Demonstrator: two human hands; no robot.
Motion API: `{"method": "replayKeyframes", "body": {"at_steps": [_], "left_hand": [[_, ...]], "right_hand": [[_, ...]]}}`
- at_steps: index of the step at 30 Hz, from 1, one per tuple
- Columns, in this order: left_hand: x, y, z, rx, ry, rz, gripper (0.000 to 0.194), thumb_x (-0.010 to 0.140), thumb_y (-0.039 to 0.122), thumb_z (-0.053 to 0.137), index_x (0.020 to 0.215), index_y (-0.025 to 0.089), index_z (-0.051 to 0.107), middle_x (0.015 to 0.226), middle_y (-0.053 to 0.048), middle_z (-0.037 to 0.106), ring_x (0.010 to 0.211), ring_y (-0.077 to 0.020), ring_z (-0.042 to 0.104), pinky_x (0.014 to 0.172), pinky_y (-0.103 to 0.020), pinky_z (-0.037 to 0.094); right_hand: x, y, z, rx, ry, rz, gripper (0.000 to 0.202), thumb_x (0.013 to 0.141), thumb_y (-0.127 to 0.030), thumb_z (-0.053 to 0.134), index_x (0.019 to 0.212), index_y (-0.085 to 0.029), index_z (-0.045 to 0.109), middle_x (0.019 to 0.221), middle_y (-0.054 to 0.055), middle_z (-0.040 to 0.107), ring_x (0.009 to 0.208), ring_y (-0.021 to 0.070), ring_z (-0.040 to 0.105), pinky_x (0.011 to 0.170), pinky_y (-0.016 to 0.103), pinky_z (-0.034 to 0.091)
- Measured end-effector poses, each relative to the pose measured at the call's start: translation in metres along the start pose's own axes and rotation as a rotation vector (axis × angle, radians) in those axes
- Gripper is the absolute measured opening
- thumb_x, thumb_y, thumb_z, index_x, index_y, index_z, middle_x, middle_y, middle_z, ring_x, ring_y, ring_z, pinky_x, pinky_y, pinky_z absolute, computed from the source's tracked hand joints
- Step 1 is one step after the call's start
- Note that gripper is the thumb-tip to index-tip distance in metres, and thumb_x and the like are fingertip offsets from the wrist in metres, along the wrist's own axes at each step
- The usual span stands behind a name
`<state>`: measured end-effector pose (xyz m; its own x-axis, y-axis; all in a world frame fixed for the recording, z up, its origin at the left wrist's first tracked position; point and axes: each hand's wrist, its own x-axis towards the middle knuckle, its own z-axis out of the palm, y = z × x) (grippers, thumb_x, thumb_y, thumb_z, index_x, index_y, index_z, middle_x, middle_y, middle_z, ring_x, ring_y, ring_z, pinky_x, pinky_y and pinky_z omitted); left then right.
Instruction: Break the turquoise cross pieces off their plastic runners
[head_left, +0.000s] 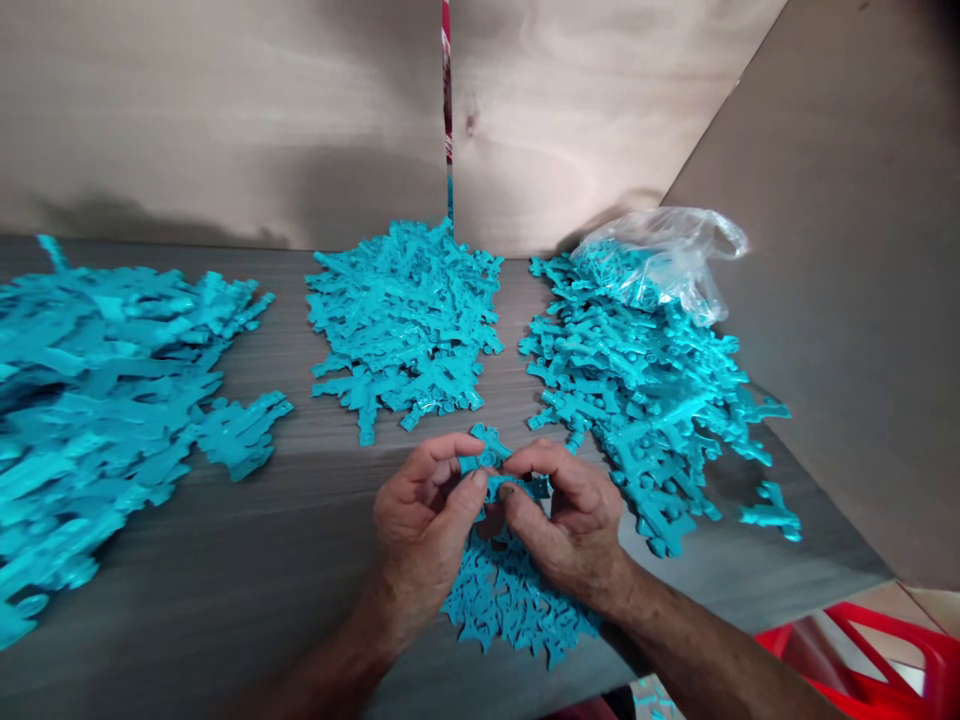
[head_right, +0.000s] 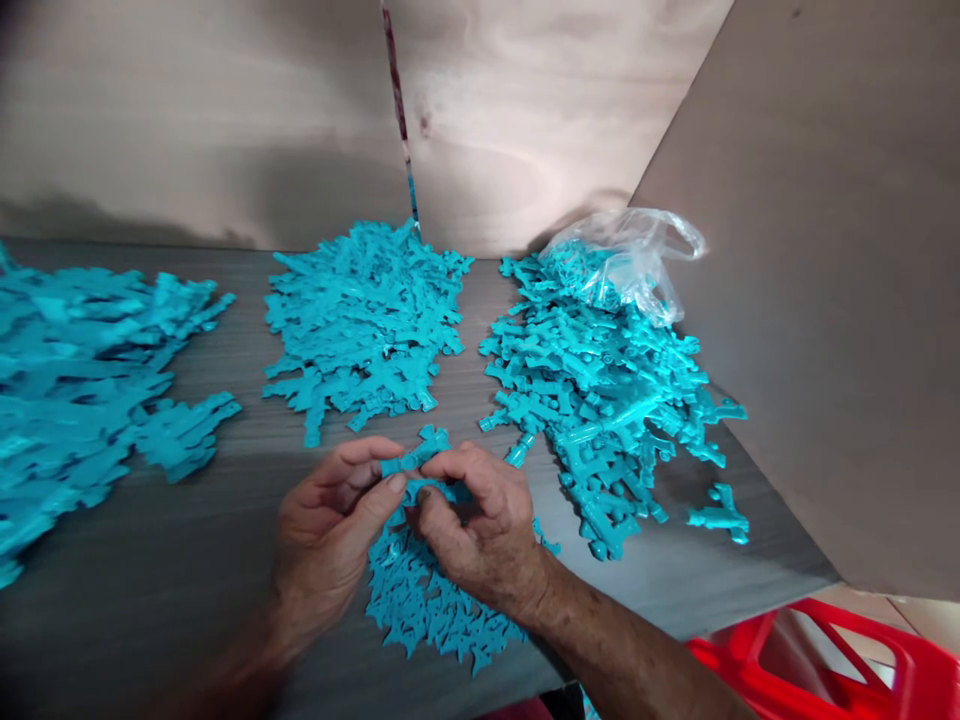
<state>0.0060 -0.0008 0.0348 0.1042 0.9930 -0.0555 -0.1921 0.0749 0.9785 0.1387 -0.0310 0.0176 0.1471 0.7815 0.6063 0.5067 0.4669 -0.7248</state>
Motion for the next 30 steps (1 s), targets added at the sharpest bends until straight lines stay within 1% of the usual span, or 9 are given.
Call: {"method": "replayKeyframes", "body": {"at_steps": [2,7,11,16,20,23,26,28,30], "left_hand": [[0.001,-0.001,-0.001,0.028,-0.003,0.007,0.017,0.072,0.015,0.069,0.088,0.018,0.065,0.060,0.006,0.064,0.049,-0.0071,0.056,0.048,-0.016,0.048],[0.002,-0.008,-0.004,0.112,0.004,0.033,0.020,0.071,0.016,0.071,0.089,0.018,0.066,0.063,0.005,0.063,0.055,-0.0087,0.058,0.051,-0.017,0.047],[0.000,-0.014,-0.006,0.158,-0.015,0.054,0.020,0.074,0.020,0.070,0.093,0.018,0.065,0.072,0.001,0.069,0.063,-0.0121,0.064,0.057,-0.020,0.052],[-0.001,-0.023,-0.010,0.302,-0.047,0.105,0.028,0.076,0.019,0.069,0.103,0.021,0.066,0.088,0.000,0.073,0.074,-0.0131,0.068,0.065,-0.021,0.055],[0.004,-0.029,-0.013,0.298,-0.016,0.110,0.028,0.075,0.017,0.068,0.103,0.021,0.066,0.086,0.001,0.073,0.068,-0.0125,0.070,0.062,-0.020,0.054],[0.009,-0.030,-0.014,0.253,-0.063,0.116,0.030,0.075,0.017,0.070,0.105,0.022,0.065,0.087,0.002,0.072,0.068,-0.0124,0.071,0.062,-0.020,0.055],[0.013,-0.028,-0.012,0.175,-0.105,0.120,0.030,0.074,0.017,0.070,0.104,0.020,0.065,0.085,0.002,0.071,0.067,-0.0125,0.071,0.065,-0.022,0.056],[0.017,-0.025,-0.010,0.117,-0.075,0.135,0.028,0.072,0.018,0.071,0.099,0.018,0.065,0.083,0.001,0.071,0.071,-0.0134,0.072,0.069,-0.023,0.057],[0.021,-0.022,-0.011,0.093,-0.013,0.153,0.028,0.069,0.019,0.073,0.096,0.017,0.065,0.084,-0.001,0.072,0.076,-0.0145,0.071,0.073,-0.025,0.057]], "right_hand": [[0.000,0.002,0.000,0.011,-0.021,0.016,0.022,0.080,-0.011,0.061,0.096,-0.026,0.061,0.074,-0.003,0.070,0.063,0.0135,0.064,0.064,0.027,0.053],[0.000,0.004,0.002,0.003,-0.026,0.088,0.014,0.077,-0.012,0.062,0.085,-0.024,0.063,0.072,-0.004,0.070,0.065,0.0142,0.065,0.076,0.031,0.054],[0.003,0.003,-0.001,0.029,-0.057,0.197,0.008,0.076,-0.014,0.062,0.079,-0.021,0.064,0.067,-0.003,0.066,0.060,0.0127,0.060,0.061,0.026,0.049],[0.007,0.006,-0.008,0.113,-0.112,0.416,0.002,0.076,-0.021,0.065,0.077,-0.019,0.066,0.059,-0.004,0.059,0.051,0.0100,0.049,0.049,0.022,0.040],[0.009,0.011,-0.012,0.175,-0.165,0.497,0.008,0.076,-0.025,0.068,0.077,-0.018,0.069,0.059,-0.004,0.059,0.052,0.0097,0.047,0.049,0.022,0.038],[0.010,0.016,-0.014,0.268,-0.212,0.548,0.011,0.076,-0.027,0.068,0.080,-0.018,0.071,0.064,-0.003,0.061,0.054,0.0099,0.049,0.052,0.023,0.039],[0.010,0.022,-0.015,0.297,-0.195,0.574,0.011,0.076,-0.027,0.068,0.080,-0.018,0.071,0.059,-0.004,0.058,0.051,0.0088,0.045,0.049,0.022,0.036],[0.012,0.027,-0.015,0.308,-0.151,0.562,0.011,0.075,-0.027,0.069,0.079,-0.018,0.072,0.058,-0.005,0.058,0.051,0.0085,0.044,0.049,0.022,0.036],[0.015,0.034,-0.017,0.306,-0.052,0.538,0.011,0.073,-0.027,0.070,0.078,-0.018,0.072,0.061,-0.004,0.061,0.054,0.0092,0.048,0.052,0.023,0.039]]}}
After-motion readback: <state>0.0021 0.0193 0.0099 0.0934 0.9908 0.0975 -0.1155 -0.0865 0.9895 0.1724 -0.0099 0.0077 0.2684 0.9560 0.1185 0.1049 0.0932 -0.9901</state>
